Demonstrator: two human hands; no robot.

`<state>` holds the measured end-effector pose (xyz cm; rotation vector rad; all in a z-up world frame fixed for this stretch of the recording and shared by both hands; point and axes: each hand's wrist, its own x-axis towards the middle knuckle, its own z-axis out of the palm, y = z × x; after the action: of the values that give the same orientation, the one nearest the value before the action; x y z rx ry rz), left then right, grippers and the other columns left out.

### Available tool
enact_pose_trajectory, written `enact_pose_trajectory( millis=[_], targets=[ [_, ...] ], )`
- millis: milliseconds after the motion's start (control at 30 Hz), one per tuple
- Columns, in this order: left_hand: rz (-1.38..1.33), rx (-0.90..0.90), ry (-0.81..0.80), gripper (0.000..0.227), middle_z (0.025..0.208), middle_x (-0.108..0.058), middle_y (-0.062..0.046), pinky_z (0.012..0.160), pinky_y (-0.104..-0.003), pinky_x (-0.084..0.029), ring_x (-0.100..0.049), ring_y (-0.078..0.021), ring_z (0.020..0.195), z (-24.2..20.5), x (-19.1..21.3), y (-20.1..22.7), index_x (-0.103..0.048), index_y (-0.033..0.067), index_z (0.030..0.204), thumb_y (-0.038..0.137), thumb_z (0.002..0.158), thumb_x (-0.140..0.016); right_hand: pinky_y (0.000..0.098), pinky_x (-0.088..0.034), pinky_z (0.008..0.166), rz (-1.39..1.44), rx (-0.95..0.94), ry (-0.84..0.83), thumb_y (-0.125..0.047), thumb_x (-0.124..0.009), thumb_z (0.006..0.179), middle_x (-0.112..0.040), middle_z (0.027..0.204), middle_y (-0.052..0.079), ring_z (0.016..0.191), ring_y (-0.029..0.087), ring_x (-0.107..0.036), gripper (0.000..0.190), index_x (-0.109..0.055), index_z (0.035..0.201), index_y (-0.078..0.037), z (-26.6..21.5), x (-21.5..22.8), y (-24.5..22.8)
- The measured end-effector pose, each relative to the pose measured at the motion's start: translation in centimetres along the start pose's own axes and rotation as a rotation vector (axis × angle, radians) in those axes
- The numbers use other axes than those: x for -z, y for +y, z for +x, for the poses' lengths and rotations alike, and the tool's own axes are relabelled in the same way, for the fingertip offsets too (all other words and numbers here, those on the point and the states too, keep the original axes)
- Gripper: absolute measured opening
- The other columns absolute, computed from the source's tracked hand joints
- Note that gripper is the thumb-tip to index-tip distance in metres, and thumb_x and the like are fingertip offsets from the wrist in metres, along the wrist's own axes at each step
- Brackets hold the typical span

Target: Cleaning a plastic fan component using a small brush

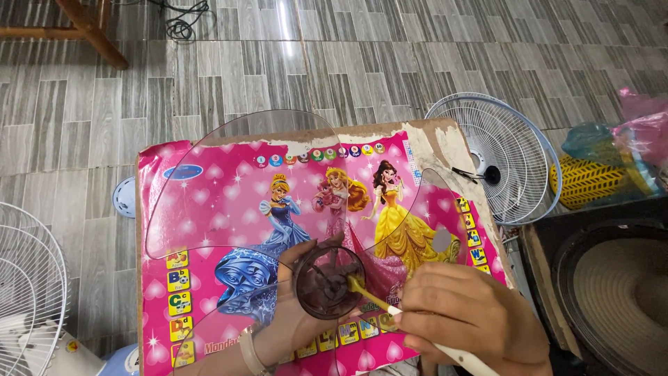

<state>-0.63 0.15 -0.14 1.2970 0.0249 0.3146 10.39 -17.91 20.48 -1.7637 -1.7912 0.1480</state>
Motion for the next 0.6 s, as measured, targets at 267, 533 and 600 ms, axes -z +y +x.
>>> enact_pose_trajectory(
  millis=[267,533,600],
  targets=[
    [-0.054,-0.034,0.006,0.109,0.149,-0.052,-0.016,0.106,-0.037,-0.058,-0.067,-0.0256,0.126,-0.1,-0.1,-0.7,-0.024,0.0101,0.143,0.009,0.062,-0.098,0.04,-0.06,0.075,-0.072,0.038,-0.022,-0.021,-0.074,0.094,-0.07,0.092,0.013,0.078,0.026,-0.068,0.026,-0.067,0.095,0.004,-0.4,-0.2,0.3],
    [0.028,-0.033,0.032,0.111,0.146,-0.051,-0.016,0.112,-0.04,-0.052,-0.061,-0.0273,0.13,0.1,0.5,-1.3,-0.029,0.0092,0.143,0.014,0.058,-0.1,0.0354,-0.061,0.066,0.243,0.003,0.281,-0.041,-0.05,0.108,-0.07,0.079,0.003,0.064,0.016,-0.068,0.042,-0.066,0.085,-0.01,-3.8,-0.9,1.4],
    [0.036,-0.053,0.061,0.109,0.146,-0.052,-0.016,0.113,-0.041,-0.05,-0.059,-0.0278,0.132,0.4,0.6,-1.1,-0.03,0.0103,0.144,0.01,0.059,-0.098,0.0317,-0.062,0.061,0.319,0.05,0.327,-0.034,-0.05,0.109,-0.071,0.077,0.0,0.06,0.012,-0.068,0.04,-0.067,0.082,-0.012,-4.7,-0.1,0.7]
  ],
)
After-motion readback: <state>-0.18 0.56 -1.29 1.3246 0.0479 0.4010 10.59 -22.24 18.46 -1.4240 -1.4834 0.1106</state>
